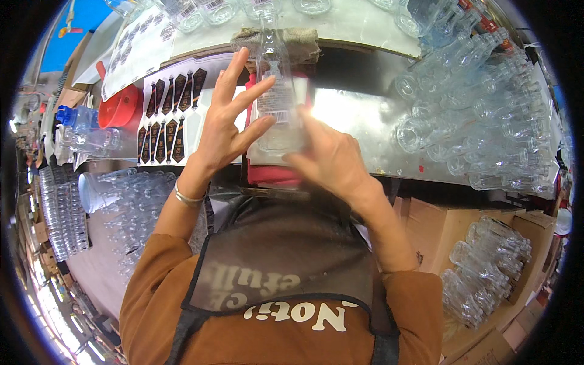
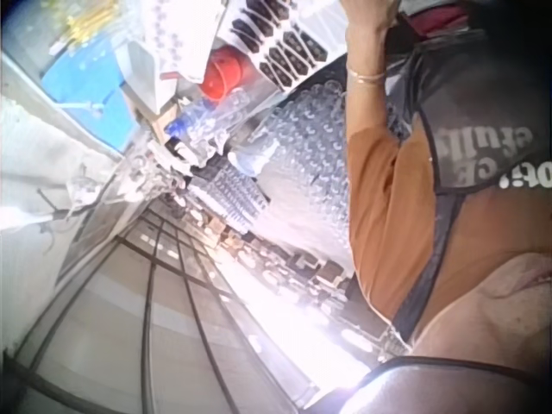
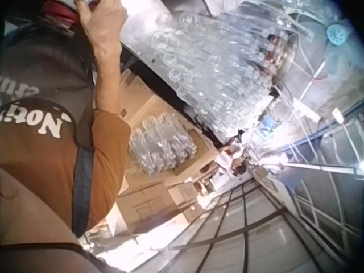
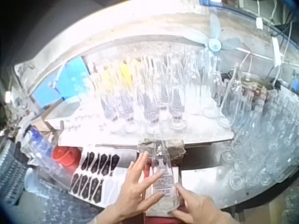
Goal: The person repeatedly picks up clear plastic bottles, applies a dark rectangular label to each bottle, and places the labeled bottles on a nearby surface. The process is performed one at a time in a repetitive sequence.
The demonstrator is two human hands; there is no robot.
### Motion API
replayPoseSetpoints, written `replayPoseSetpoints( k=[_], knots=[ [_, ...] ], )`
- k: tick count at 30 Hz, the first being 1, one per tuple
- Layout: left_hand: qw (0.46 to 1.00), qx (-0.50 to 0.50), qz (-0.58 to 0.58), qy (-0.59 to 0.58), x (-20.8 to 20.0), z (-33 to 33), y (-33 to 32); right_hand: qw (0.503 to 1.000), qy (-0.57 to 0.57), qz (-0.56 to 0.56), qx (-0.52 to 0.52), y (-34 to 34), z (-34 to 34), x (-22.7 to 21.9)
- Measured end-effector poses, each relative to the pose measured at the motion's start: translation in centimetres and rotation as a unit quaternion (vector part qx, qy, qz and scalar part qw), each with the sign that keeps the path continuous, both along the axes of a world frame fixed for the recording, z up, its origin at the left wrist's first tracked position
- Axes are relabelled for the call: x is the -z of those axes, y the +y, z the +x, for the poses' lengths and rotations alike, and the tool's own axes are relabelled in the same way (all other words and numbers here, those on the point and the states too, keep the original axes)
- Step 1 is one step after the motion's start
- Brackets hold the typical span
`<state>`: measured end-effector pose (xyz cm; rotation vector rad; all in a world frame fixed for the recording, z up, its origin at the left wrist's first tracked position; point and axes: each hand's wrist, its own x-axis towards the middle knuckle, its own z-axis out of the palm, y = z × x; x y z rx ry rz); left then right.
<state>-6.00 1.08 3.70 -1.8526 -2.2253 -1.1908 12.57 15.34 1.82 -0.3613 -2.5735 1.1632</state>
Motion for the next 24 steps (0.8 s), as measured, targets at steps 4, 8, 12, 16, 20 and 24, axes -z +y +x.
replayPoseSetpoints(
  k=[4,8,12,16,20,24],
  knots=[
    [0.998,0.009,-0.002,-0.058,1.2,-0.8,0.1,0.992,-0.046,-0.116,-0.028,2.4,0.4,-0.7],
    [0.982,-0.012,0.048,-0.184,1.3,-0.7,0.4,0.95,-0.005,-0.311,0.028,3.4,-1.6,-0.6],
    [0.982,-0.022,0.061,-0.175,2.0,0.3,0.4,0.954,-0.024,-0.297,0.033,2.9,-3.5,-1.2],
    [0.985,-0.025,0.056,-0.159,2.4,0.9,0.4,0.974,-0.051,-0.218,0.024,2.8,-3.7,-1.6],
    [0.985,-0.027,0.056,-0.158,2.6,1.2,0.1,0.976,-0.026,-0.215,0.011,2.7,-3.5,-0.8],
    [0.985,-0.024,0.06,-0.162,2.5,1.2,0.2,0.973,-0.042,-0.227,0.014,2.9,-3.6,-0.9]
  ],
)
